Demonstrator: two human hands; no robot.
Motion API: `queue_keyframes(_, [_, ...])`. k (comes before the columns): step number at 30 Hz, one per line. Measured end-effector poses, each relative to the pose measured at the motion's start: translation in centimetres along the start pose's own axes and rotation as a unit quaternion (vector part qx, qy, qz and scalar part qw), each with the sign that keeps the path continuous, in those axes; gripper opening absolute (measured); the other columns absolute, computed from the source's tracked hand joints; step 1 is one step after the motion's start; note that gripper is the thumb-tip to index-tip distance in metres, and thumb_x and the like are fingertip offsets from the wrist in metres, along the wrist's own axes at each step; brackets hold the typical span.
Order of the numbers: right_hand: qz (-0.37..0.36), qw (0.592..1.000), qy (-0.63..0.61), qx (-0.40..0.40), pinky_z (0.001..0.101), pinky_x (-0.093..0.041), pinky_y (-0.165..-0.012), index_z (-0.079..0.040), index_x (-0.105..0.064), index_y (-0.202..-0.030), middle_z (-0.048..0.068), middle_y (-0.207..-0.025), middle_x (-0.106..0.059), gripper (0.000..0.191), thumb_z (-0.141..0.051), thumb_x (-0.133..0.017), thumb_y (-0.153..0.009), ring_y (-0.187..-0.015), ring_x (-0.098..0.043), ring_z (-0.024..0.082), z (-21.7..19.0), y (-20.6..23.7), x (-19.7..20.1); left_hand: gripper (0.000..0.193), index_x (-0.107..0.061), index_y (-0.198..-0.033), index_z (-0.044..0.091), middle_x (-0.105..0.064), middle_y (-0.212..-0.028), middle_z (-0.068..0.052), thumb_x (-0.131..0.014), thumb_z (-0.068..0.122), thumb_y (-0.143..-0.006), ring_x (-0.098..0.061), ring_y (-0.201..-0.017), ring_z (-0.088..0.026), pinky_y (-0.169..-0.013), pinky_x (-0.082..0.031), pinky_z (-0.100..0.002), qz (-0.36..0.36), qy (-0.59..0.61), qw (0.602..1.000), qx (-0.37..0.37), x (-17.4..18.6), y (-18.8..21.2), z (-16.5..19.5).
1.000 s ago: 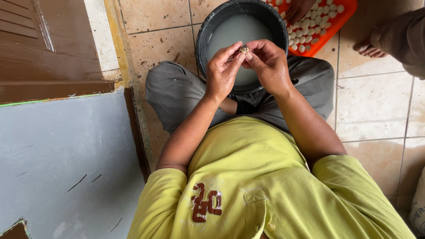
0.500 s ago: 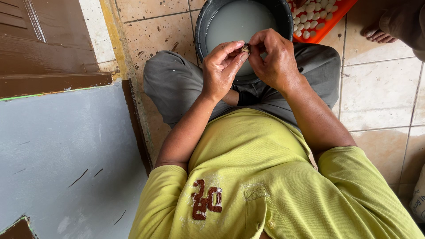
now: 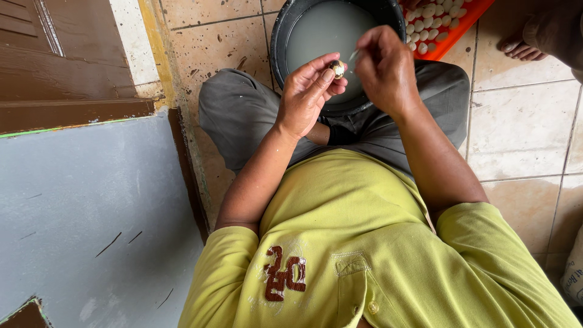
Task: The person sits on the floor and repeatedly peels small white eggs by hand, rinsing them in a black basin of water and placing the peeled eggs into an orange tray.
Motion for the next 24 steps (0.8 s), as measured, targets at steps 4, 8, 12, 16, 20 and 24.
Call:
queue_keyframes(4, [-0.004, 0.989, 0.059, 0.137, 0.0320, -0.058, -0.077, 0.000, -0.066, -0.115, 0.010, -0.102, -0.068, 0.004, 0.003, -0.066, -0.111, -0.092, -0.070, 0.018, -1.3, -0.4, 0.4, 0.035, -0.057, -0.140, -0.005, -0.070, -0.119, -0.013, -0.060, 0.010, -0.109, -0.070, -0.103, -0.020, -0.093, -0.061, -0.033, 0.005, 0.018, 1.000, 0.012, 0.4, -0.2, -0.1])
queue_keyframes(8, [-0.045, 0.957, 0.080, 0.276, 0.0366, -0.059, -0.085, -0.001, -0.066, -0.113, 0.013, -0.109, -0.069, 0.013, 0.004, -0.072, -0.104, -0.102, -0.071, 0.028, -2.7, 0.3, 0.3, 0.032, -0.059, -0.134, -0.004, -0.072, -0.109, -0.012, -0.063, 0.013, -0.107, -0.072, -0.099, -0.019, -0.089, -0.063, -0.032, 0.018, -0.013, 1.000, 0.020, 0.6, -0.2, -0.2])
queue_keyframes(12, [-0.077, 0.955, 0.075, 0.277, 0.0367, -0.061, -0.087, 0.001, -0.065, -0.115, 0.015, -0.111, -0.070, 0.016, 0.009, -0.072, -0.103, -0.104, -0.072, 0.029, -3.0, 0.0, 0.3, 0.031, -0.061, -0.130, -0.005, -0.071, -0.108, -0.012, -0.067, 0.012, -0.106, -0.073, -0.095, -0.019, -0.086, -0.064, -0.032, 0.025, -0.043, 0.999, 0.021, 0.9, -0.1, -0.3])
queue_keyframes(16, [-0.056, 0.930, 0.139, 0.335, 0.0379, -0.061, -0.083, 0.003, -0.065, -0.114, 0.016, -0.106, -0.069, 0.022, 0.015, -0.069, -0.096, -0.101, -0.072, 0.030, -3.1, 0.1, 0.3, 0.030, -0.062, -0.130, -0.005, -0.073, -0.107, -0.012, -0.066, 0.012, -0.105, -0.075, -0.095, -0.020, -0.085, -0.065, -0.033, 0.022, -0.049, 0.998, 0.027, 0.9, 0.0, -0.5])
queue_keyframes(20, [-0.030, 0.926, 0.158, 0.341, 0.0392, -0.060, -0.082, 0.001, -0.060, -0.112, 0.016, -0.105, -0.066, 0.023, 0.014, -0.068, -0.095, -0.099, -0.071, 0.032, -3.0, 0.4, 0.0, 0.031, -0.062, -0.132, -0.005, -0.073, -0.111, -0.013, -0.065, 0.011, -0.106, -0.074, -0.097, -0.020, -0.087, -0.065, -0.034, 0.013, -0.023, 0.999, 0.031, 0.5, -0.1, -0.7])
queue_keyframes(24, [-0.047, 0.959, 0.108, 0.257, 0.0357, -0.056, -0.073, 0.001, -0.056, -0.112, 0.014, -0.100, -0.064, 0.024, 0.018, -0.063, -0.097, -0.086, -0.068, 0.027, -2.2, 0.2, -0.2, 0.033, -0.060, -0.137, -0.004, -0.071, -0.119, -0.012, -0.064, 0.012, -0.107, -0.071, -0.108, -0.017, -0.097, -0.063, -0.034, 0.000, -0.036, 0.999, 0.017, 0.3, -0.1, -0.6])
Point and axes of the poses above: each hand's wrist, its own y-axis away from the middle knuckle, its own x-axis out of the back of the hand, z = x × y, the point moved 3 cm from there along -y, towards the middle knuckle
